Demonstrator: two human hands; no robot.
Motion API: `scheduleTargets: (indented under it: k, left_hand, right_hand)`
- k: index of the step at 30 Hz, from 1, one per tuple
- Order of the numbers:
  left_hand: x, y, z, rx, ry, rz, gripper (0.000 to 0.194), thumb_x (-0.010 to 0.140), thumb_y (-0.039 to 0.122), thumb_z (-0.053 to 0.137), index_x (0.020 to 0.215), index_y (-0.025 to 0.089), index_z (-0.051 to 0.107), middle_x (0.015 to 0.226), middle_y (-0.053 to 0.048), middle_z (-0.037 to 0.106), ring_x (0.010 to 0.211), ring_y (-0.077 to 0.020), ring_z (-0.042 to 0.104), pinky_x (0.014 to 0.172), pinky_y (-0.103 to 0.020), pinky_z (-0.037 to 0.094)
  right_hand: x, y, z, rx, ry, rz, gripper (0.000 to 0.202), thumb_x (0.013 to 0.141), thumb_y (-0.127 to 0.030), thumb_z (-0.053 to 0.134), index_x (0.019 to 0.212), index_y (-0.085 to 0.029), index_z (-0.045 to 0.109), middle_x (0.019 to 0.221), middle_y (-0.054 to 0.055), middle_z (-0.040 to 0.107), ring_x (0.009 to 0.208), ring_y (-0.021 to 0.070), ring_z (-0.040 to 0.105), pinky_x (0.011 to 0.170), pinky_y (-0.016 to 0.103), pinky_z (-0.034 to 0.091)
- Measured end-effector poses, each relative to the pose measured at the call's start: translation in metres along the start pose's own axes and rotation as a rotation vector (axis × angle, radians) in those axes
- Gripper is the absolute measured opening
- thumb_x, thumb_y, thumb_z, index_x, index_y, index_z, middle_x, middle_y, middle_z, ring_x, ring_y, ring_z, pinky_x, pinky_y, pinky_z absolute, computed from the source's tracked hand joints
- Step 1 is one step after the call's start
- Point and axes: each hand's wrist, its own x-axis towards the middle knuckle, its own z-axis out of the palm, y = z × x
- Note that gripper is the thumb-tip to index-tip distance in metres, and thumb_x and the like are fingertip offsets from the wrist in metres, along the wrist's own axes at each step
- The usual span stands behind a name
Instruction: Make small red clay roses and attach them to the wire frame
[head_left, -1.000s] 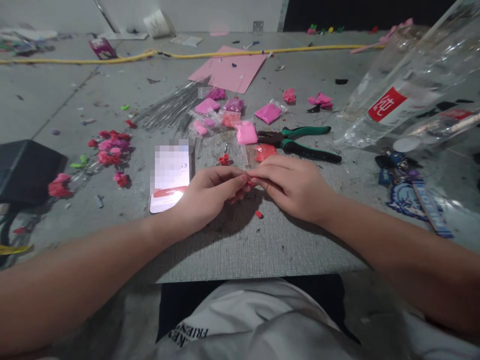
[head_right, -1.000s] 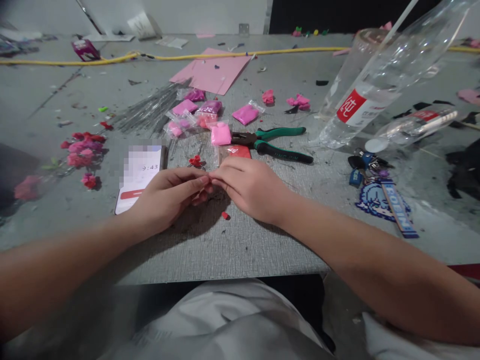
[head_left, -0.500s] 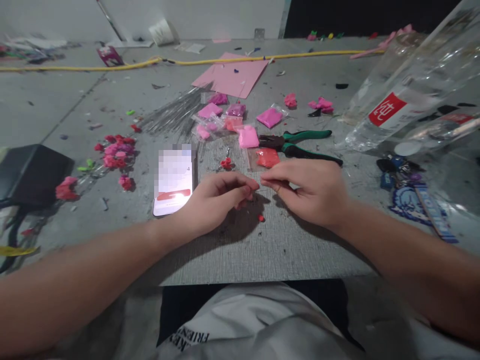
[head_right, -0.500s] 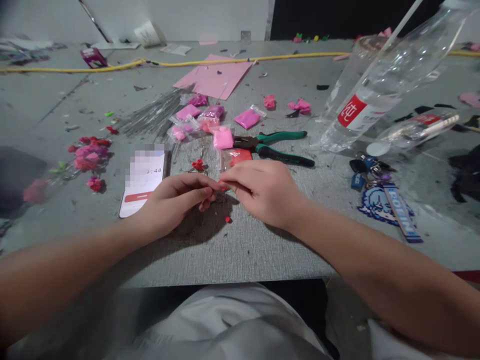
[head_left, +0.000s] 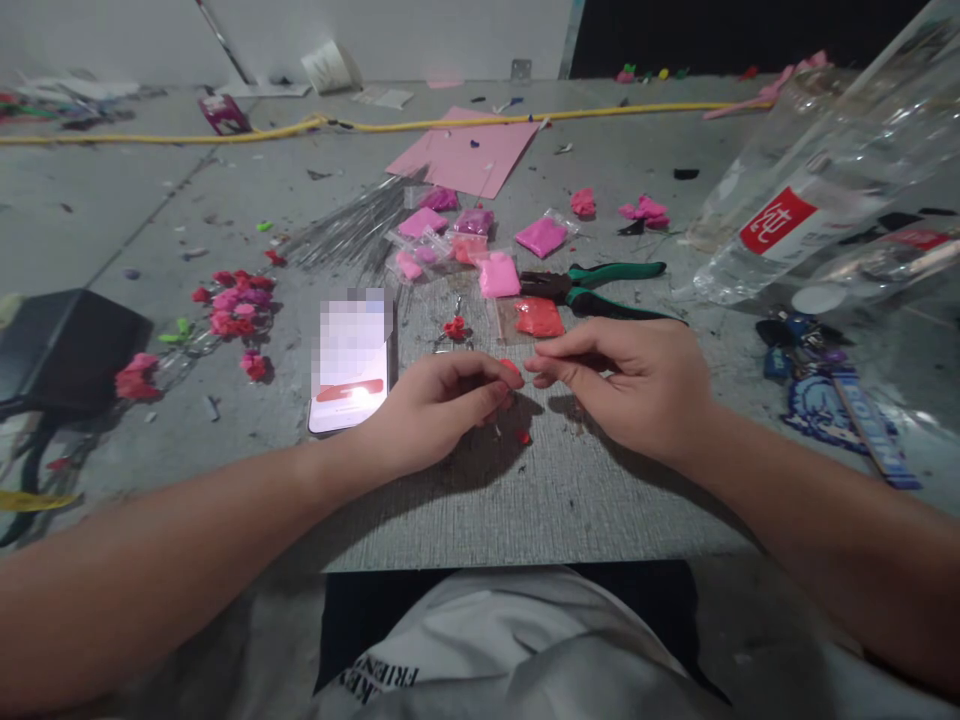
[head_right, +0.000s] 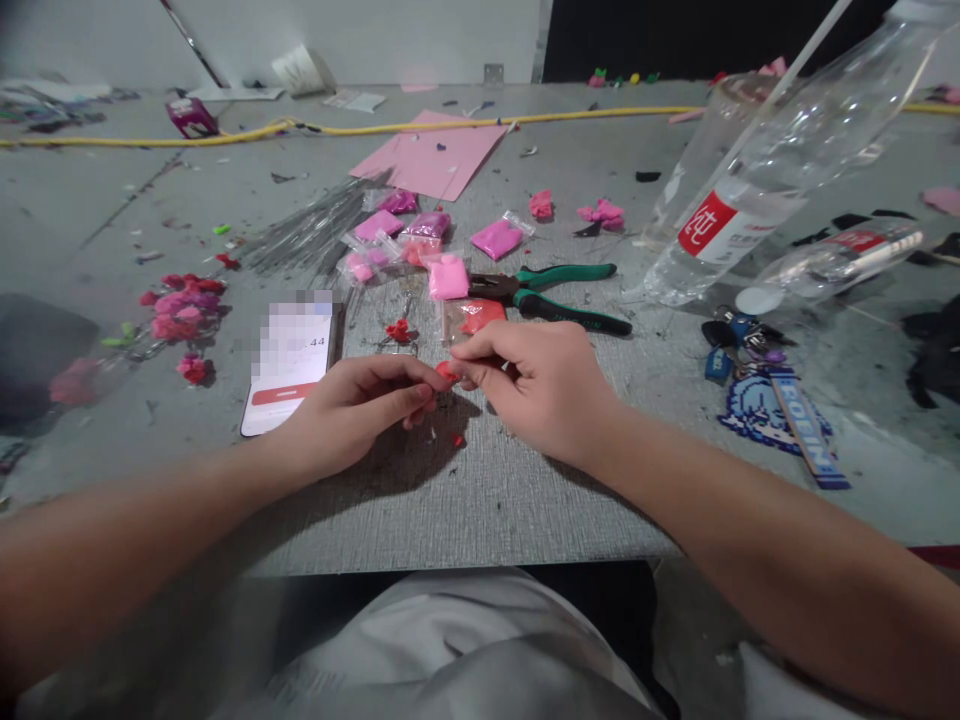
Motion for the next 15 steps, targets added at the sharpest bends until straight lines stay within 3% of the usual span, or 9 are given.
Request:
scheduleTargets:
  k: [4,10,15]
  left_hand:
    - [-0.0006,0.0017,-0.0002,0.014,-0.006,-0.005,0.015,0.093,0.028,0.070,0.095,0.014,0.073,0.074,0.002,0.064,0.064,-0.0081,0.054,0.059,-0.020,0.043]
    - [0.0005,0.0033,0.0001,-0.014,-0.009,-0.019,0.017,0.093,0.031,0.072,0.096,0.014,0.073,0.072,0.003,0.062,0.063,-0.0076,0.054,0.058,-0.019,0.044]
    - [0.0006,0.0026,-0.0012,0.016,-0.020,-0.002,0.023,0.094,0.037,0.072,0.094,0.014,0.074,0.071,0.003,0.063,0.062,-0.0078,0.054,0.057,-0.020,0.042]
  right_hand:
    - [0.0023,-0.0028,-0.0016,-0.015,-0.030,-0.022,0.012,0.091,-0.021,0.078,0.079,-0.018,0.076,0.061,-0.003,0.072,0.052,0.0096,0.062,0.054,0.024,0.046]
    - [0.0033,0.0006,0.0027,0.031,-0.013,-0.155,0.011,0.094,-0.013,0.071,0.100,-0.016,0.079,0.085,0.003,0.080,0.076,0.0132,0.073,0.072,0.025,0.055]
    - [-0.0016,-0.0028,0.0057,0.151,0.007,-0.045,0.016,0.092,-0.012,0.070,0.104,-0.017,0.080,0.094,0.005,0.082,0.079,0.0150,0.076,0.070,0.025,0.060]
